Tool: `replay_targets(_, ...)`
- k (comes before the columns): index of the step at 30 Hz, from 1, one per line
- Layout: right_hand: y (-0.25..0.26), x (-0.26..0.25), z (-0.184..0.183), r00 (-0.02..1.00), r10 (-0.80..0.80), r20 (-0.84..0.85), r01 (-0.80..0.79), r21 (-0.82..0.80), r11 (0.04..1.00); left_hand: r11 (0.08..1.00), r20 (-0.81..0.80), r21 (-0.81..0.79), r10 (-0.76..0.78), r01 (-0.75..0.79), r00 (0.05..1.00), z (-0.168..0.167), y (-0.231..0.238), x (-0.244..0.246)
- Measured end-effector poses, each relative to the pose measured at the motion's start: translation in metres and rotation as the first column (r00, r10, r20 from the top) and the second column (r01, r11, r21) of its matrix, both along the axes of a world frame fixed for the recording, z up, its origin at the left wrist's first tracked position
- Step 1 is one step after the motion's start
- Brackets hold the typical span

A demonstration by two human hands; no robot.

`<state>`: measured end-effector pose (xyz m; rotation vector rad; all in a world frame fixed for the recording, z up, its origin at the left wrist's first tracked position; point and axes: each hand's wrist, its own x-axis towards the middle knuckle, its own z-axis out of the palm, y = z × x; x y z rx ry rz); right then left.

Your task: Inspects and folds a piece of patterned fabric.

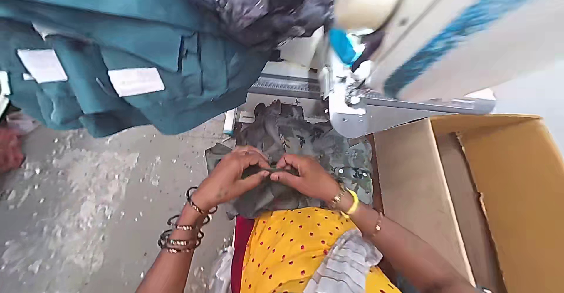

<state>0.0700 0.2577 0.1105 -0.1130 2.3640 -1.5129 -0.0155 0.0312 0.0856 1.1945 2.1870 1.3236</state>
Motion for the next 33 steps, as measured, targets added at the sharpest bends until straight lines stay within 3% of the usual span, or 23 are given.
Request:
replay_targets(3,0.04,0.032,0.056,0.963,0.001,-0.27,-0.029,-0.098,0.995,0.945,0.002,0.309,-0.11,0.104,0.994,0.048,0.043,0.024)
replay_targets(5,0.068,0.045,0.083,0.936,0.027,-0.351,-0.079,-0.133,0.988,0.896,0.039,0.411,-0.199,0.165,0.979,0.071,0.073,0.039)
replay_targets(7,0.091,0.047,0.09,0.942,-0.006,-0.335,-0.009,-0.045,0.999,0.91,0.086,0.381,-0.212,0.165,0.973,0.071,0.094,0.043)
replay_targets(9,0.109,0.037,0.089,0.914,-0.157,-0.374,0.215,0.118,0.969,0.965,0.094,0.238,-0.134,0.108,0.987,0.06,0.103,0.044)
replay_targets(11,0.121,0.017,0.087,0.813,-0.333,-0.478,0.434,0.116,0.893,0.991,0.069,0.118,-0.073,0.065,0.995,0.054,0.105,0.046)
replay_targets(12,0.124,0.005,0.085,0.777,-0.367,-0.512,0.467,0.077,0.881,0.996,0.054,0.073,-0.051,0.047,0.997,0.054,0.104,0.047)
replay_targets(15,0.119,-0.029,0.078,0.79,-0.401,-0.464,0.423,-0.059,0.904,1.0,0.038,-0.011,0.014,-0.013,0.999,0.058,0.096,0.045)
replay_targets(18,0.117,-0.036,0.081,0.829,-0.369,-0.42,0.406,-0.003,0.914,0.992,0.009,-0.081,0.099,-0.098,0.995,0.065,0.082,0.034)
replay_targets(21,0.121,-0.004,0.09,0.906,-0.157,-0.394,0.196,0.059,0.979,0.977,-0.041,-0.169,0.123,-0.128,0.992,0.072,0.067,0.032)
replay_targets(24,0.112,0.022,0.079,0.964,0.018,-0.265,-0.079,-0.223,0.972,0.979,-0.109,-0.185,0.059,-0.079,0.992,0.08,0.065,0.03)
replay_targets(25,0.104,0.025,0.066,0.966,0.047,-0.256,-0.109,-0.235,0.966,0.982,-0.116,-0.186,0.021,-0.043,0.993,0.082,0.067,0.031)
replay_targets(28,0.081,0.026,0.035,0.981,0.097,-0.169,-0.137,-0.248,0.959,0.977,-0.126,-0.194,-0.118,0.092,0.985,0.091,0.082,0.032)
replay_targets(31,0.082,0.023,0.039,0.992,0.073,-0.106,-0.1,-0.268,0.958,0.974,-0.154,-0.189,-0.154,0.124,0.976,0.098,0.089,0.021)
replay_targets(33,0.093,0.02,0.046,0.986,0.01,-0.165,-0.053,-0.254,0.966,0.98,-0.206,-0.177,-0.127,0.091,0.97,0.103,0.091,0.009)
